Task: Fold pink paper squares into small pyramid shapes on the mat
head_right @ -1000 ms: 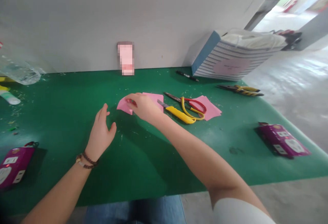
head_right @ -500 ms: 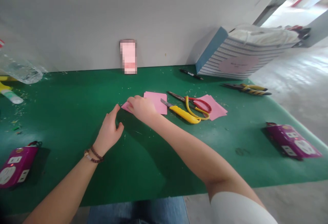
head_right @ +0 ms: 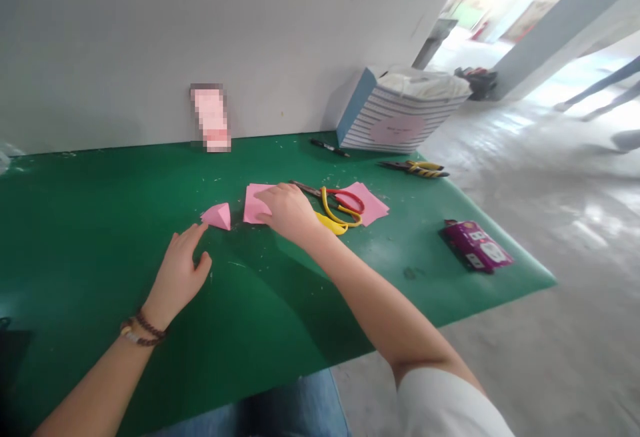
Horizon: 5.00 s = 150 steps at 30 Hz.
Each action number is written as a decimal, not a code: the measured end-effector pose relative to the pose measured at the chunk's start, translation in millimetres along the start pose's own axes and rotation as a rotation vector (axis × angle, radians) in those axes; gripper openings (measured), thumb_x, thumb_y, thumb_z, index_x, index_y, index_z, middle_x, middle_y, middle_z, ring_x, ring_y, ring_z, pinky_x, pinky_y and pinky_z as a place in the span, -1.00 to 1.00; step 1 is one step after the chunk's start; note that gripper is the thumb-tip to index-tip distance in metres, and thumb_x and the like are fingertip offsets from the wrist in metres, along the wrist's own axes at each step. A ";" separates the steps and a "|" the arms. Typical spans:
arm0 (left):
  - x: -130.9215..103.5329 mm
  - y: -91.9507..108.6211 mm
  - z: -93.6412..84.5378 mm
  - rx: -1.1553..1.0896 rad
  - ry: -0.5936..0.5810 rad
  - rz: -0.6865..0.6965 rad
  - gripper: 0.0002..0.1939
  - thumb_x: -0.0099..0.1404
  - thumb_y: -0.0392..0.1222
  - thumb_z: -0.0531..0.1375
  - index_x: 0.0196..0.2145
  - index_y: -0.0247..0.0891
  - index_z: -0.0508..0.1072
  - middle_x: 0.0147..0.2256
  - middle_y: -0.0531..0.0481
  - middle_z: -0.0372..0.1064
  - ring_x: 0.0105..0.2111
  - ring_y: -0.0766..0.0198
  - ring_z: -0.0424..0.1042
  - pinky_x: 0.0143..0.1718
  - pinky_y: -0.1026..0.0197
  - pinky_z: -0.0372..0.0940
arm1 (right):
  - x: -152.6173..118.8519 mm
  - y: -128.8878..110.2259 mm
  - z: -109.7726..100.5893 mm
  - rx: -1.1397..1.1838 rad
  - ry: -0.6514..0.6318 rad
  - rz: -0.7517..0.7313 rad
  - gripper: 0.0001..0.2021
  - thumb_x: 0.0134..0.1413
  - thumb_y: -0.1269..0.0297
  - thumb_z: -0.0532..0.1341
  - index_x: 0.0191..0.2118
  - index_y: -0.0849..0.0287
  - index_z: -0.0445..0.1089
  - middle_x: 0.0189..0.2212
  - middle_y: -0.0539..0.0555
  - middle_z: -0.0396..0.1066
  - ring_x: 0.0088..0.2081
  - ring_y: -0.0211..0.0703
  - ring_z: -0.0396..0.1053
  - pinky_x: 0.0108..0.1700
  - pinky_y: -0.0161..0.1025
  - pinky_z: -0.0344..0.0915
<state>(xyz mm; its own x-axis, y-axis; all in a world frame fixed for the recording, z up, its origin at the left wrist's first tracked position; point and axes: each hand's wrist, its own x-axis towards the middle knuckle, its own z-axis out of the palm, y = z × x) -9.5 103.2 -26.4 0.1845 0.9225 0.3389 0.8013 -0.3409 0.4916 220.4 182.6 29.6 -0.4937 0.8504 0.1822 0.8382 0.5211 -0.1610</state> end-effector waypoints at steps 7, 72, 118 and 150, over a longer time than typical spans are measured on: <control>-1.8 21.1 0.7 -0.012 0.017 0.088 -0.57 0.29 -0.38 0.00 0.08 -0.19 0.35 0.06 -0.11 0.41 0.13 0.04 0.34 0.28 -0.27 0.02 | -29.6 14.7 24.3 -0.037 0.011 -0.118 -0.83 0.21 0.41 0.17 -0.21 0.15 0.53 -0.25 0.12 0.57 -0.13 -0.04 0.48 0.17 -0.03 0.21; -108.2 67.4 -26.3 -0.055 -0.282 0.207 -0.59 0.30 -0.48 0.03 0.06 -0.32 0.40 0.12 -0.08 0.35 0.20 0.10 0.17 0.24 -0.04 0.15 | -128.5 -60.7 32.8 0.349 0.012 -0.168 -0.81 0.32 0.36 0.08 -0.19 0.20 0.46 -0.40 0.06 0.48 -0.36 -0.20 0.41 -0.28 -0.26 0.33; -85.9 55.7 -40.4 0.022 -0.392 0.208 -0.65 0.33 -0.26 0.14 0.07 -0.29 0.40 0.06 -0.13 0.39 0.11 -0.01 0.25 0.12 -0.16 0.28 | -145.0 -89.9 19.9 0.114 0.106 -0.277 -0.87 0.23 0.41 0.17 -0.31 0.16 0.45 -0.40 0.05 0.42 -0.30 -0.12 0.21 -0.28 -0.18 0.11; -82.9 52.0 -47.0 0.160 -0.478 0.308 -0.62 0.39 -0.17 0.09 0.11 -0.35 0.37 0.15 -0.11 0.32 0.13 -0.04 0.22 0.11 -0.12 0.27 | -190.2 -132.9 18.7 0.419 0.018 -0.007 -0.64 0.21 0.51 0.06 0.08 0.17 0.33 -0.07 -0.01 0.54 0.31 0.00 0.07 0.37 0.10 -0.22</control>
<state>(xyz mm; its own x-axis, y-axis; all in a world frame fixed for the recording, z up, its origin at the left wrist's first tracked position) -9.9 0.5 8.7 0.6283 0.7774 0.0294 0.7395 -0.6085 0.2880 198.6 -47.1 -1.8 -0.4922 0.8470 0.2010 0.6660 0.5151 -0.5396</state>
